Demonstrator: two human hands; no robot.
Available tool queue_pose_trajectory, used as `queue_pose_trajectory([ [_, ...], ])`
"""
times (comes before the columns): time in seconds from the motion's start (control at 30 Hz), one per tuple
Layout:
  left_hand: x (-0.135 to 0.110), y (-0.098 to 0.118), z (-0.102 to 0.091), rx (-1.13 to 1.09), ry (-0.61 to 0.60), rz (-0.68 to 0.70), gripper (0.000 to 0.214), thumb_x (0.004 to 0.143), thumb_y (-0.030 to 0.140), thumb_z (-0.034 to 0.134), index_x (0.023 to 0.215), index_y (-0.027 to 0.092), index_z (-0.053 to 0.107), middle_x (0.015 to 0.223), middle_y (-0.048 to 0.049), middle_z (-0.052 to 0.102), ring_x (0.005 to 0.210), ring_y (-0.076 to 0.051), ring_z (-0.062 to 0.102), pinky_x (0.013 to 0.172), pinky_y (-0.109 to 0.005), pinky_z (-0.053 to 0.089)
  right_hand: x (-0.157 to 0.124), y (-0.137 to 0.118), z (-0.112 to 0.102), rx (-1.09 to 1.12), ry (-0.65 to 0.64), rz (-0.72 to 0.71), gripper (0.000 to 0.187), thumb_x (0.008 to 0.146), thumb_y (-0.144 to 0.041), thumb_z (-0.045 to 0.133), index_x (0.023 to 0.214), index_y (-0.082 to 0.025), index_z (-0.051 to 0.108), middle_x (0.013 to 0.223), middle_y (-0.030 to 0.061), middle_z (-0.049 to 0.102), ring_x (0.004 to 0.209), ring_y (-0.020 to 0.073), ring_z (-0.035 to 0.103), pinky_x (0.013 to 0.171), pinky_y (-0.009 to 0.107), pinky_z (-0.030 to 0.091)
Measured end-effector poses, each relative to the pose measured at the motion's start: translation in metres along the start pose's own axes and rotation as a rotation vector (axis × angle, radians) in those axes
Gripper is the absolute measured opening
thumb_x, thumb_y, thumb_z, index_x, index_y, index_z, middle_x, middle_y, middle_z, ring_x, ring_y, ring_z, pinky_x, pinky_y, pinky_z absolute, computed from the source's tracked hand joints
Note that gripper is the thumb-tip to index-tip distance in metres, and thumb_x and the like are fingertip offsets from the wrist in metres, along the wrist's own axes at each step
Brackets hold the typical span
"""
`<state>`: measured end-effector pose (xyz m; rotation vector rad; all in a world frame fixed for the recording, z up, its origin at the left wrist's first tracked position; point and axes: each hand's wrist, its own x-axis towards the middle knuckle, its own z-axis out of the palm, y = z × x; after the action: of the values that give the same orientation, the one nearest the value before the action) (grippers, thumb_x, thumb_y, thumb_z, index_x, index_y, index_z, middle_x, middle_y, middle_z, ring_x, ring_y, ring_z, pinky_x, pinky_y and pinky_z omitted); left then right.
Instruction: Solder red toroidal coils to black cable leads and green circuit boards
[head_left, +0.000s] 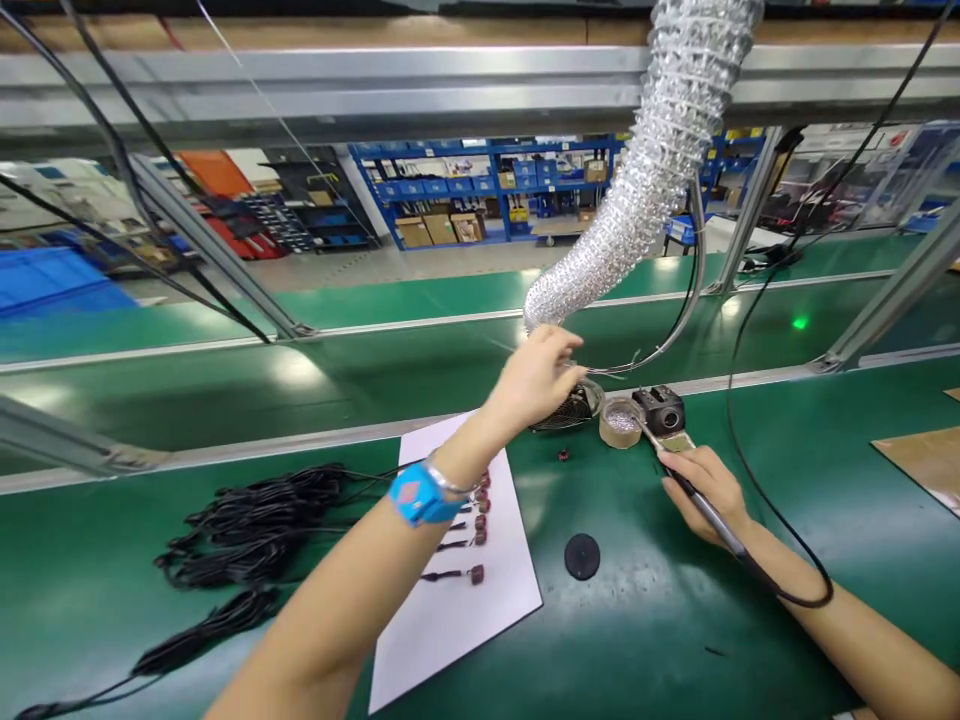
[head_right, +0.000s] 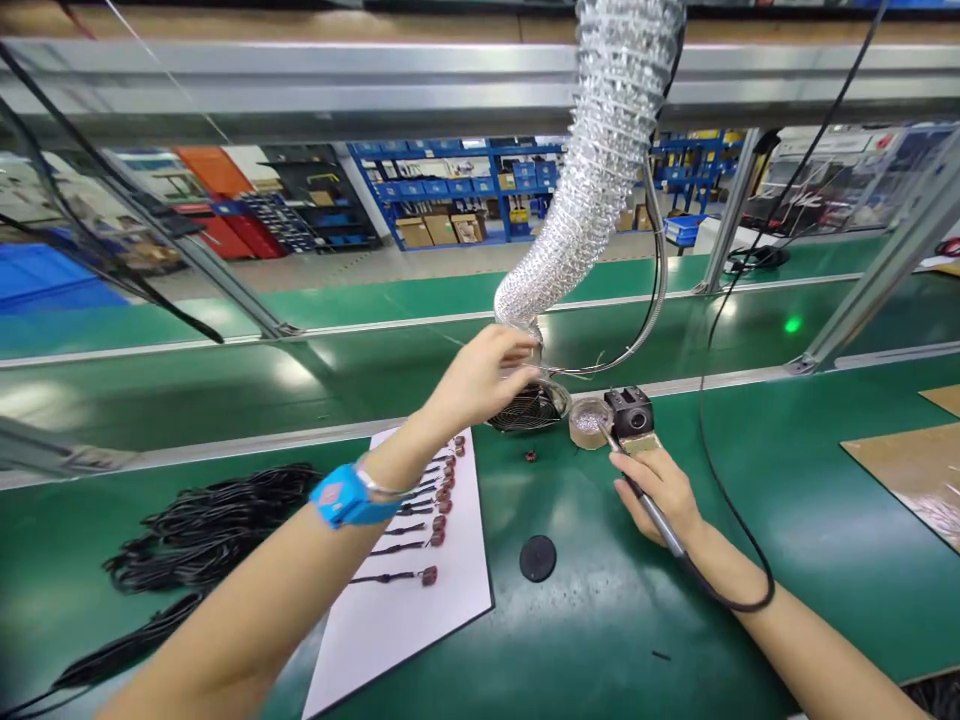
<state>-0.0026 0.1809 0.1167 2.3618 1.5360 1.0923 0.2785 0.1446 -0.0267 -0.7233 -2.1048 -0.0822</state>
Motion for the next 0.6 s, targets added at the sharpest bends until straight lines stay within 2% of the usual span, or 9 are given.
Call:
queue_pose_trajectory([
  [0.07, -0.031, -0.009, -0.022, -0.04, 0.054, -0.014, 0.024, 0.088, 0.022, 0.061, 0.11, 0.012, 0.063, 0.11, -0.0096, 0.061, 0.094, -0.017, 0.066, 0.087, -0.032, 0.057, 0.006, 0.01, 0.009, 0.007, -0.035, -0.022, 0.035, 0.086, -0.017, 0.061, 0.121, -0.021, 0.063, 0.095, 0.0071, 0.069, 0.089, 0.0194, 0.065, 0.079, 0.034, 0.055],
  [0.17, -0.091, -0.025, -0.054, 0.099, 0.114, -0.086, 0.02, 0.09, 0.033, 0.058, 0.1, 0.019, 0.067, 0.107, -0.0066, 0.065, 0.101, -0.02, 0.063, 0.091, -0.035, 0.054, 0.005, 0.02, -0.002, -0.011, -0.049, -0.006, 0.032, 0.086, -0.019, 0.061, 0.118, -0.023, 0.065, 0.094, 0.0054, 0.071, 0.085, 0.0185, 0.066, 0.077, 0.032, 0.054],
  [0.3, -0.172, -0.06, -0.087, 0.22, 0.221, -0.369, 0.022, 0.088, 0.041, 0.059, 0.091, 0.021, 0.068, 0.097, -0.004, 0.067, 0.086, -0.019, 0.064, 0.075, -0.03, 0.055, -0.008, 0.031, -0.031, -0.087, 0.083, 0.117, 0.026, 0.086, -0.021, 0.061, 0.111, -0.023, 0.066, 0.088, 0.0051, 0.069, 0.072, 0.0188, 0.061, 0.071, 0.035, 0.049],
  [0.37, -0.202, -0.075, -0.095, 0.249, 0.231, -0.495, 0.024, 0.087, 0.042, 0.059, 0.09, 0.02, 0.068, 0.092, -0.0034, 0.068, 0.076, -0.017, 0.063, 0.069, -0.029, 0.054, -0.011, 0.04, -0.032, -0.122, 0.112, 0.185, 0.024, 0.085, -0.026, 0.062, 0.108, -0.024, 0.065, 0.085, 0.0051, 0.067, 0.071, 0.0199, 0.06, 0.07, 0.036, 0.048],
  [0.43, -0.221, -0.085, -0.099, 0.271, 0.195, -0.552, 0.025, 0.088, 0.04, 0.057, 0.09, 0.019, 0.068, 0.089, -0.0037, 0.068, 0.074, -0.016, 0.063, 0.068, -0.028, 0.052, -0.009, 0.055, -0.022, -0.168, 0.119, 0.277, 0.03, 0.083, -0.032, 0.065, 0.112, -0.024, 0.064, 0.083, 0.0066, 0.065, 0.071, 0.022, 0.061, 0.068, 0.037, 0.047],
  [0.5, -0.231, -0.09, -0.098, 0.302, 0.11, -0.545, 0.025, 0.09, 0.037, 0.053, 0.091, 0.018, 0.068, 0.089, -0.0044, 0.068, 0.075, -0.016, 0.062, 0.067, -0.027, 0.051, -0.004, 0.074, -0.005, -0.215, 0.09, 0.369, 0.036, 0.079, -0.041, 0.068, 0.111, -0.024, 0.064, 0.083, 0.0091, 0.066, 0.072, 0.0252, 0.061, 0.065, 0.039, 0.045],
  [0.53, -0.233, -0.091, -0.097, 0.316, 0.052, -0.531, 0.025, 0.091, 0.035, 0.05, 0.092, 0.017, 0.068, 0.088, -0.0049, 0.068, 0.075, -0.016, 0.061, 0.067, -0.027, 0.051, 0.0, 0.085, 0.003, -0.252, 0.058, 0.415, 0.034, 0.076, -0.048, 0.069, 0.102, -0.026, 0.066, 0.081, 0.0095, 0.066, 0.071, 0.0265, 0.061, 0.063, 0.041, 0.043],
  [0.57, -0.234, -0.093, -0.095, 0.328, -0.006, -0.521, 0.024, 0.092, 0.032, 0.049, 0.092, 0.017, 0.067, 0.088, -0.005, 0.067, 0.076, -0.016, 0.061, 0.068, -0.027, 0.05, 0.004, 0.095, 0.01, -0.254, -0.052, 0.428, 0.03, 0.075, -0.053, 0.067, 0.093, -0.029, 0.068, 0.079, 0.0097, 0.067, 0.07, 0.0277, 0.06, 0.061, 0.042, 0.041],
  [0.6, -0.235, -0.093, -0.093, 0.328, -0.053, -0.514, 0.022, 0.092, 0.029, 0.049, 0.091, 0.018, 0.068, 0.088, -0.0045, 0.067, 0.076, -0.016, 0.061, 0.068, -0.027, 0.05, 0.008, 0.105, 0.015, -0.233, -0.088, 0.429, 0.027, 0.071, -0.056, 0.069, 0.081, -0.03, 0.067, 0.072, 0.0099, 0.066, 0.065, 0.028, 0.058, 0.058, 0.043, 0.039],
])
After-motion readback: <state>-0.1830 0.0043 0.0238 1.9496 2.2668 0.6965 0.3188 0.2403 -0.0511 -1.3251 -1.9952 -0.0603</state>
